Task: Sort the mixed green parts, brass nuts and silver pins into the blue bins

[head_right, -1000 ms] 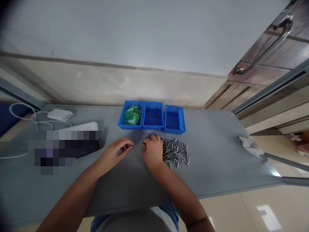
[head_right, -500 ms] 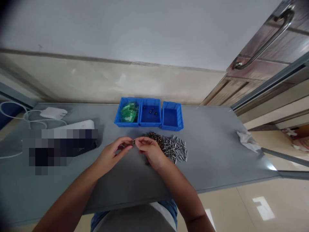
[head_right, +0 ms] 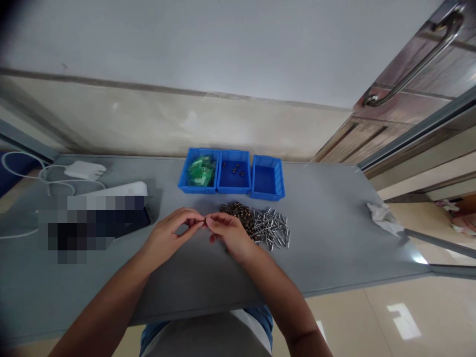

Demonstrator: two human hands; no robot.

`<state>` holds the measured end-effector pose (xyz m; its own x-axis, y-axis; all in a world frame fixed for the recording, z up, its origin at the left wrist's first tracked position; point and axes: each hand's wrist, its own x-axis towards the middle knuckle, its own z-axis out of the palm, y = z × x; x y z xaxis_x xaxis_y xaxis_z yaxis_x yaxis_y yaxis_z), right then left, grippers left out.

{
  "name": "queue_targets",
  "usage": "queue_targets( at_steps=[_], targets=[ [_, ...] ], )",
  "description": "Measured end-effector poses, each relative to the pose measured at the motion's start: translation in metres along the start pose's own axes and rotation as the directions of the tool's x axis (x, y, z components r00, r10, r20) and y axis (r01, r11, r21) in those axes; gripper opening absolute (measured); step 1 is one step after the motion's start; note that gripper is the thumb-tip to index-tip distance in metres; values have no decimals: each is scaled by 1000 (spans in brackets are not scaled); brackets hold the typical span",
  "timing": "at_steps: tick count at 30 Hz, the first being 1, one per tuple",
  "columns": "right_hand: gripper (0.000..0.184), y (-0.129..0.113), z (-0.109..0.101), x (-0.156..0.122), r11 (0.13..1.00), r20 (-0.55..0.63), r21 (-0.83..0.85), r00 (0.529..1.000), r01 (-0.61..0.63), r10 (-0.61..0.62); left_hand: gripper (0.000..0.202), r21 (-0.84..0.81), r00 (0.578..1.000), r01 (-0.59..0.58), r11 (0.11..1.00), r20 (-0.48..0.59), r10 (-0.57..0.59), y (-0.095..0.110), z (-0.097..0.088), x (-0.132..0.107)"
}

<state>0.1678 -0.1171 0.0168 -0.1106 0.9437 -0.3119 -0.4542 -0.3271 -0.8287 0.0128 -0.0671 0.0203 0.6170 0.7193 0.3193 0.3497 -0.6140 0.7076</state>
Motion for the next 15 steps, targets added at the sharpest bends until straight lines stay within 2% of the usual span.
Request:
queue_targets(
  at_steps=[2, 5, 9, 12, 15],
  targets=[
    [20, 0, 1, 0, 999, 18, 33, 1000, -20, 19, 10, -2, 999, -38, 999, -17, 38, 1, -1, 0],
    [20, 0, 0, 1, 1000, -2, 9, 1000, 8, -8, 11, 2, 999, -32, 999, -6, 32, 1, -3, 0],
    [20, 2, 0, 0, 972, -94, -188, 983, 139, -158, 8, 4, 1000, 12, 1000, 19, -12, -1, -3, 1],
    [18, 1, 3, -3, 873, -130, -413, 932, 259, -338, 8, 3, 1000, 14, 1000, 4, -14, -7, 0, 1],
    [15, 1, 7, -7, 715, -95, -609, 863, 344, -496, 7, -23, 999, 40, 999, 27, -40, -11, 2, 1]
  ],
)
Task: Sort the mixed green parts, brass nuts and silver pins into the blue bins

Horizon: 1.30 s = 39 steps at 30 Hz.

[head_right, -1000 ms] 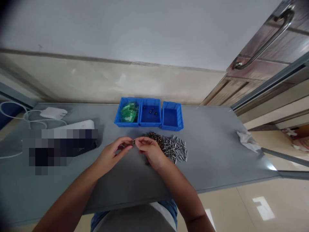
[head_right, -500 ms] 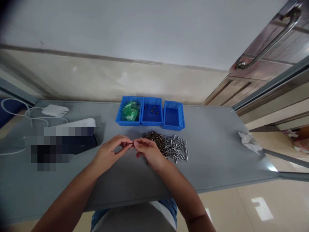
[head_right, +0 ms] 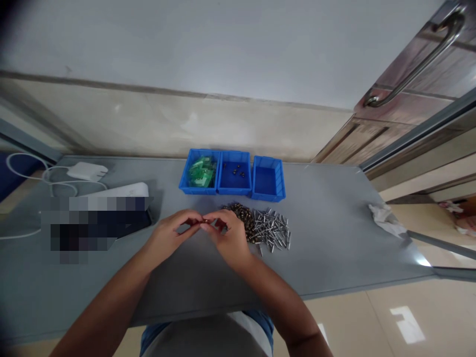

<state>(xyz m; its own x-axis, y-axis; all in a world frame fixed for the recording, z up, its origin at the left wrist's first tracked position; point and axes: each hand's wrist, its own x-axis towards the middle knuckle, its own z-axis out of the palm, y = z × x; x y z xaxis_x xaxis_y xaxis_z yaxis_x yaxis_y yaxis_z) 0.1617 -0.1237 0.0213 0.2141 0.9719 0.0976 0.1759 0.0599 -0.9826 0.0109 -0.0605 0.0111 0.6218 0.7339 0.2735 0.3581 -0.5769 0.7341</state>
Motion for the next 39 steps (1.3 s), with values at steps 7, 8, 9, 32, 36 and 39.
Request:
queue_targets(
  at_steps=[7, 8, 9, 32, 36, 39],
  targets=[
    [15, 4, 1, -2, 996, -22, -89, 999, 23, -25, 4, -6, 1000, -3, 1000, -23, 3, 4, -4, 2],
    [15, 7, 1, -1, 999, 1, -32, 999, -36, 36, 4, -3, 999, -15, 1000, -34, 15, 5, -5, 2],
    [16, 10, 1, 0, 994, 43, 37, 994, -103, 101, 4, -3, 999, -29, 1000, -42, 29, 6, -5, 1],
    [12, 22, -13, 31, 650, -135, -759, 987, -43, -92, 12, 44, 999, -26, 999, 22, 25, -1, -8, 0],
    [18, 27, -1, 25, 554, -77, -830, 997, -59, -8, 14, 46, 999, -24, 999, 41, 22, -3, -5, 0],
    [16, 27, 0, 27, 543, -59, -838, 998, -41, -16, 14, 39, 998, -29, 999, 51, 27, -4, -4, 0]
  ],
)
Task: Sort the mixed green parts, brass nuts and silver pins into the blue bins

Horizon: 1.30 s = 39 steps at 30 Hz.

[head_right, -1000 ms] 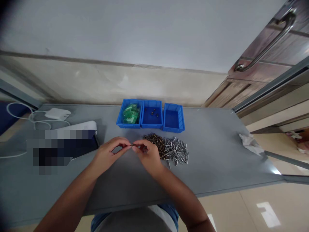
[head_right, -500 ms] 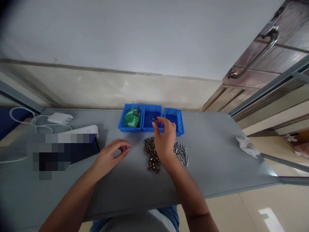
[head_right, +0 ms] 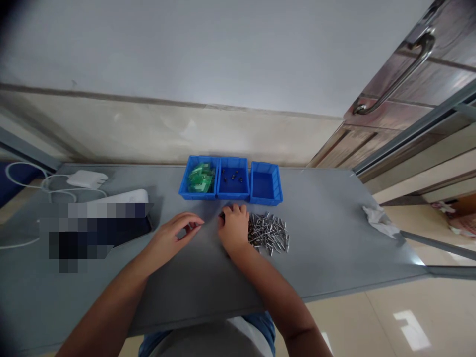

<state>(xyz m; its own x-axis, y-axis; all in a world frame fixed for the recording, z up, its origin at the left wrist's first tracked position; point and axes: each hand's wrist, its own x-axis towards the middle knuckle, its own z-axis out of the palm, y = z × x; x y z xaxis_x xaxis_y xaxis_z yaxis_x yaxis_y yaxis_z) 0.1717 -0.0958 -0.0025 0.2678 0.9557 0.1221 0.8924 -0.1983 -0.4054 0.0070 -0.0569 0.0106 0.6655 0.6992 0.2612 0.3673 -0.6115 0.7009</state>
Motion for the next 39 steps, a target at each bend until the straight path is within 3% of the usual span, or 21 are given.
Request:
queue_targets(
  at_steps=[17, 22, 25, 28, 30, 32, 35, 39],
  targets=[
    [15, 8, 1, -1, 985, -23, 173, 999, 28, -24, 13, 8, 996, 62, 998, 62, -62, 3, -1, 1],
    [12, 9, -4, 1, 944, -64, 326, 998, 47, -27, 13, 4, 996, 61, 998, 66, -61, 3, -1, 1],
    [11, 9, -14, 0, 824, -1, 566, 999, -28, 35, 13, -4, 996, 51, 999, 67, -51, 1, -1, 1],
    [16, 7, -23, -5, 547, 212, 814, 977, -196, 35, 18, -20, 996, 77, 997, 53, -76, 2, 1, 1],
    [17, 3, -26, -8, 350, 323, 890, 945, -290, -38, 23, -43, 993, 109, 993, 50, -107, 4, 3, 1],
    [17, 0, -26, -11, 211, 395, 905, 914, -369, -93, 24, -66, 990, 131, 989, 52, -127, 5, 4, 1],
    [16, -5, -24, -14, 139, 447, 892, 888, -431, -112, 20, -95, 987, 150, 984, 76, -143, 6, 4, 0],
    [15, -8, -21, -16, 187, 411, 901, 907, -390, -87, 12, -94, 983, 164, 982, 98, -155, 7, 2, 1]
  ],
)
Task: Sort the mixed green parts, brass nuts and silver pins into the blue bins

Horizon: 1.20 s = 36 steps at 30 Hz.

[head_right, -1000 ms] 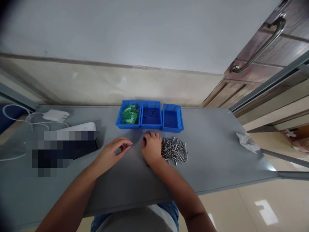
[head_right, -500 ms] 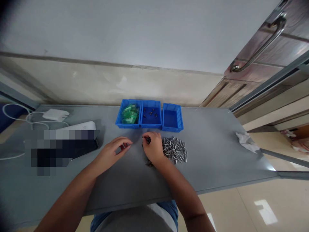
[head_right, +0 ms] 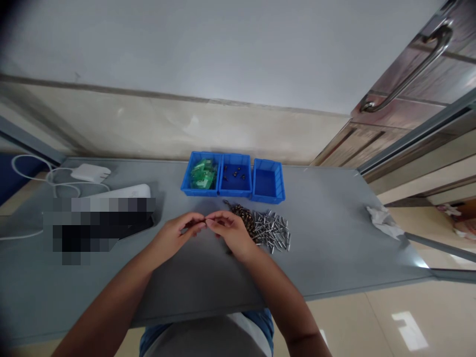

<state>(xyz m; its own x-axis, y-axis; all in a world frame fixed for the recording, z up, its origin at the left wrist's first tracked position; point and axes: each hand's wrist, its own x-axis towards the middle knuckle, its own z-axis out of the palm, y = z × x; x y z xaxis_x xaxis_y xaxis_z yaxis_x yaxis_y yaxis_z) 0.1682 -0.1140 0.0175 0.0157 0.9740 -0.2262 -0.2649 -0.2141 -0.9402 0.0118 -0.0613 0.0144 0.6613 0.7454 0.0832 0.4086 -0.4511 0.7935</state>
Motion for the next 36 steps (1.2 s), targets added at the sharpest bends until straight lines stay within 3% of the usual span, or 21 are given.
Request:
queue_targets(
  at_steps=[3, 9, 14, 18, 21, 24, 28, 33, 36],
  targets=[
    [16, 2, 0, 1, 1000, -14, -16, 1000, 3, -3, 7, 47, 999, -28, 998, -42, 30, 2, -1, 0],
    [18, 3, 0, 1, 989, 26, 130, 998, -67, 64, 6, 77, 974, -137, 988, -170, 149, 5, -3, -3],
    [19, 6, 1, 0, 978, 51, 181, 994, -101, 93, 9, 123, 949, -240, 963, -178, 259, 7, -7, -4],
    [18, 11, 0, 2, 983, 26, 170, 998, -65, 61, 8, 159, 947, -253, 954, -164, 278, 7, -8, -3],
    [18, 14, -2, 3, 996, -12, 92, 1000, -4, 5, 6, 174, 951, -232, 957, -168, 261, 7, -8, -3],
    [18, 12, -2, 2, 990, -92, -104, 990, 100, -110, 6, 191, 957, -215, 958, -157, 246, 5, -8, -3],
    [17, 5, 3, -4, 899, -171, -366, 932, 241, -319, 5, 203, 957, -215, 955, -148, 247, 1, -6, -1],
    [12, 1, 10, -12, 768, -123, -551, 879, 326, -461, 4, 167, 967, -217, 962, -95, 235, -1, -2, 1],
    [10, 2, 11, -13, 737, -104, -580, 865, 348, -491, 6, 133, 976, -192, 972, -74, 203, -1, -1, 1]
  ],
)
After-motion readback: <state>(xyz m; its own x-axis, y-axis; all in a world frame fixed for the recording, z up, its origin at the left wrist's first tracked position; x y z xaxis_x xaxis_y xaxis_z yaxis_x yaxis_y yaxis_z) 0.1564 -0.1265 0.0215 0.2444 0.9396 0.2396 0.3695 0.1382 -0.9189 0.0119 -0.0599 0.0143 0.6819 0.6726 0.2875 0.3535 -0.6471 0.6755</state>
